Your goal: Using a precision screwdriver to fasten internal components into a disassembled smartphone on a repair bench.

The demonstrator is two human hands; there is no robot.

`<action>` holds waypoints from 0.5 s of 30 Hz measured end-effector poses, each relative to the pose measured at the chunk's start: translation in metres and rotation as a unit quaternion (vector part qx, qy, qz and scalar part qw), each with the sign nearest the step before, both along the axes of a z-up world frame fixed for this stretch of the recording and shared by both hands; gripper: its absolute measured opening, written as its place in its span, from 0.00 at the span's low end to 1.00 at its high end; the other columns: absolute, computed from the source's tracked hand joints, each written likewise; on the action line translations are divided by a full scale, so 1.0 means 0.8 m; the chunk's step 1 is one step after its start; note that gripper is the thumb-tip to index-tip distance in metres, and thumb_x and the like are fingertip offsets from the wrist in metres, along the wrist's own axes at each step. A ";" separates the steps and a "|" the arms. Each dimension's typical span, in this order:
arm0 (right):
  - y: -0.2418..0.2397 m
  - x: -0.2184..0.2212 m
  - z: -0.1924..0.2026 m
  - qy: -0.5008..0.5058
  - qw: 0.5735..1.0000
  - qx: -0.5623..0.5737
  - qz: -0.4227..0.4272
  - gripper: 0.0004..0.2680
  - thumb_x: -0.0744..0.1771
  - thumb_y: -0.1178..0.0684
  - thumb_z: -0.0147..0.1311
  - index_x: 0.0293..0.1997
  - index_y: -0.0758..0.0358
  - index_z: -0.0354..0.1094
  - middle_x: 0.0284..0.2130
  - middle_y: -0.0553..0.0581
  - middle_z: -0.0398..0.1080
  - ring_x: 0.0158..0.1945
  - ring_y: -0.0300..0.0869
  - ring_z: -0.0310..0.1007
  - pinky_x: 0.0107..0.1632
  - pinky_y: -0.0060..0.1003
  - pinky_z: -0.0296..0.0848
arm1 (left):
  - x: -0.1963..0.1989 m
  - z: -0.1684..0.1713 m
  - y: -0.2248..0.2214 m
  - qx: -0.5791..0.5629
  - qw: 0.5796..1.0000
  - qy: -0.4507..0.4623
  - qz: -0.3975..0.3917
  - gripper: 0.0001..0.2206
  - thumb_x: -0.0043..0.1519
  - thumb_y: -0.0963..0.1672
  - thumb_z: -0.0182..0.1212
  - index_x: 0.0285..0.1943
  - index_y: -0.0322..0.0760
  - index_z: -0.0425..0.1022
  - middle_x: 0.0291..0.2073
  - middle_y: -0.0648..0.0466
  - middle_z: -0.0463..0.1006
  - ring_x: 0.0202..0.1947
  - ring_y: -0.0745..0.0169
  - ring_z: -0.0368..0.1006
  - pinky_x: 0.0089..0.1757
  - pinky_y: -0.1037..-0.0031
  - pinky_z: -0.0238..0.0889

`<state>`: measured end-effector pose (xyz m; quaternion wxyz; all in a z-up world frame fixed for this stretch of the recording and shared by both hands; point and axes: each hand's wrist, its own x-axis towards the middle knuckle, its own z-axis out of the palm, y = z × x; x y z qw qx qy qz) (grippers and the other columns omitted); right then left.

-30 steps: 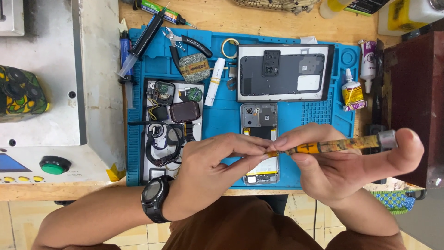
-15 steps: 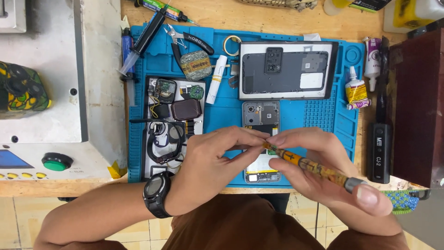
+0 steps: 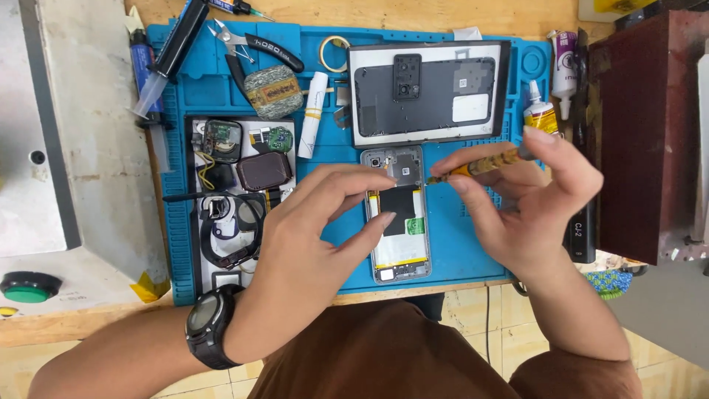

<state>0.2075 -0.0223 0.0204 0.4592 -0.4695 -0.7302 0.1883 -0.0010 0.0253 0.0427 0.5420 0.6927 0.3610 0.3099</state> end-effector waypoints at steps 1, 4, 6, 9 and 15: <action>-0.002 0.002 -0.005 -0.002 1.000 -0.002 0.000 0.21 0.68 0.68 0.46 0.61 0.57 0.36 0.53 0.65 0.43 0.37 0.60 0.76 0.36 0.41 0.82 | -0.001 0.000 0.000 -0.002 1.000 -0.002 0.000 0.10 0.58 0.39 0.57 0.48 0.38 0.69 0.46 0.51 0.72 0.49 0.61 0.72 0.52 0.74 0.69; -0.004 0.005 -0.015 -0.005 0.999 -0.032 0.005 0.21 0.67 0.69 0.46 0.58 0.55 0.36 0.45 0.73 0.56 0.38 0.59 0.75 0.37 0.40 0.81 | -0.002 0.000 0.000 0.031 0.999 0.012 0.014 0.08 0.59 0.38 0.56 0.46 0.39 0.71 0.44 0.54 0.72 0.45 0.64 0.72 0.46 0.78 0.68; -0.005 0.005 -0.017 -0.004 0.999 -0.047 -0.002 0.20 0.67 0.68 0.46 0.58 0.54 0.36 0.40 0.75 0.59 0.37 0.58 0.75 0.33 0.36 0.78 | -0.003 -0.001 0.000 0.049 0.999 0.015 0.017 0.07 0.59 0.37 0.55 0.45 0.40 0.71 0.42 0.54 0.72 0.45 0.64 0.73 0.41 0.79 0.66; -0.003 0.007 -0.027 0.015 0.999 -0.041 0.013 0.20 0.67 0.68 0.46 0.59 0.55 0.37 0.41 0.73 0.58 0.37 0.58 0.75 0.35 0.37 0.79 | -0.003 -0.002 0.000 0.026 0.999 0.025 0.010 0.09 0.58 0.37 0.53 0.44 0.41 0.72 0.42 0.54 0.72 0.42 0.65 0.73 0.21 0.82 0.63; -0.002 0.006 -0.029 0.012 0.999 -0.036 0.013 0.20 0.67 0.68 0.47 0.59 0.55 0.37 0.42 0.72 0.57 0.38 0.57 0.75 0.34 0.37 0.80 | -0.002 -0.007 -0.003 0.013 1.000 0.024 -0.005 0.06 0.58 0.37 0.54 0.40 0.39 0.73 0.34 0.55 0.70 0.35 0.67 0.70 0.21 0.80 0.61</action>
